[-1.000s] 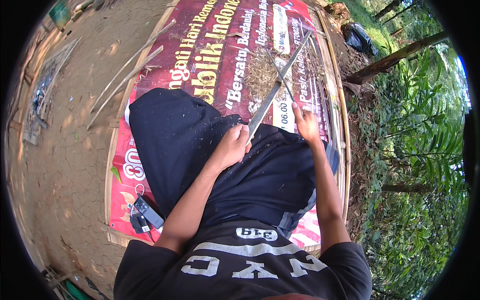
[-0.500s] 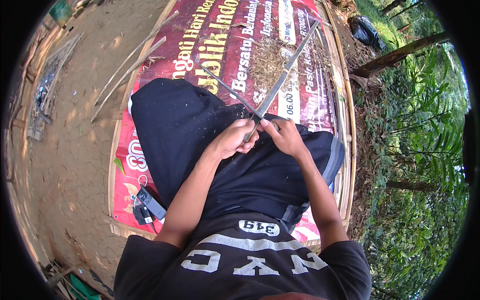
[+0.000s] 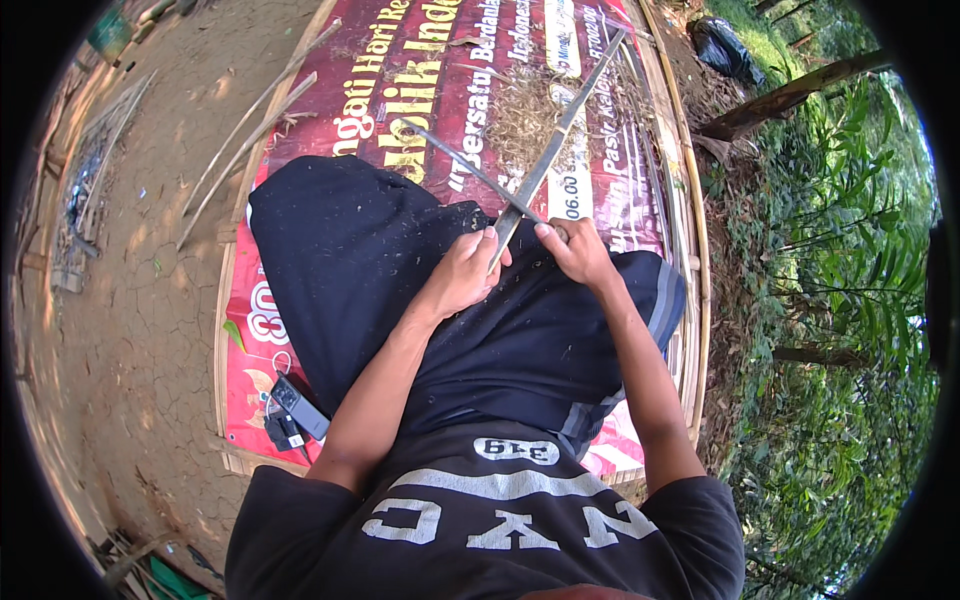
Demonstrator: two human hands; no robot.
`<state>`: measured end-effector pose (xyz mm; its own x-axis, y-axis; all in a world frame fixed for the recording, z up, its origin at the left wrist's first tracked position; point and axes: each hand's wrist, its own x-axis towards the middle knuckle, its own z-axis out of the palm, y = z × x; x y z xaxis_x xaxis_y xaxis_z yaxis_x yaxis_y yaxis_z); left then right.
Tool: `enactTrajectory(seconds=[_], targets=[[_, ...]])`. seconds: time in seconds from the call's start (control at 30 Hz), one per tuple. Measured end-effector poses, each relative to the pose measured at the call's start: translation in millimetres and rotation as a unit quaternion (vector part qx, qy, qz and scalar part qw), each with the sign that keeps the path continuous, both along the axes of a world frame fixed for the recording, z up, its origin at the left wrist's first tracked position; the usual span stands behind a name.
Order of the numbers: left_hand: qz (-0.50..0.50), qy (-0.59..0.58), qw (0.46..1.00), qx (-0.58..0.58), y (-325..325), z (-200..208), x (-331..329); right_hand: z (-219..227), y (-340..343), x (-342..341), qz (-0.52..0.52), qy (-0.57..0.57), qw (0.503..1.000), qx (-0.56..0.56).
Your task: The person sits cross-legged on a tarp and uses a large knife to shave and sharpen a long, thin bamboo stick. They hold the stick with their left hand and repeatedly scrape the blade along its length to remove the outer layer, creating wood shavings.
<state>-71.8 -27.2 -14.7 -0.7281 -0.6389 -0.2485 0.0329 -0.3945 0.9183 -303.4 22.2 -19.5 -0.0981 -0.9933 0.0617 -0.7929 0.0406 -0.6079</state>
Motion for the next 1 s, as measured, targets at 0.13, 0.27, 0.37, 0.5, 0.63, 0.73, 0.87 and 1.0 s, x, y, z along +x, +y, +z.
enactTrajectory(seconds=[0.13, 0.27, 0.37, 0.5, 0.63, 0.73, 0.87, 1.0], targets=[[-0.005, 0.016, 1.0, 0.012, 0.3, 4.1, -4.2, -15.1, -4.9, -43.0, -0.058, -0.011, 0.998, -0.019], [0.004, 0.036, 0.997, 0.067, 4.5, 9.2, -5.4, 18.7, 3.9, -0.4, -0.006, -0.03, 0.999, 0.022], [0.007, 0.04, 0.996, 0.074, 4.7, 12.1, -3.1, 31.6, 11.8, 24.5, 0.077, 0.078, 0.994, 0.011], [-0.003, 0.027, 0.997, 0.071, 6.4, 6.9, 1.0, 5.2, -2.2, -9.9, -0.008, 0.06, 0.998, 0.03], [-0.015, 0.039, 0.997, 0.062, 2.8, 12.2, -5.1, -18.3, -18.4, -65.2, -0.013, 0.175, 0.98, -0.091], [-0.002, 0.039, 0.998, 0.057, 3.9, 7.1, -1.7, 29.6, -13.0, -10.2, -0.07, 0.02, 0.988, 0.135], [0.001, 0.013, 1.0, 0.007, 1.8, 5.4, 3.2, 6.2, -0.2, -6.8, 0.073, 0.065, 0.995, 0.035], [-0.006, 0.018, 1.0, 0.017, -11.0, -1.0, 10.1, -25.5, -29.2, -51.5, -0.126, -0.011, 0.99, 0.069]])
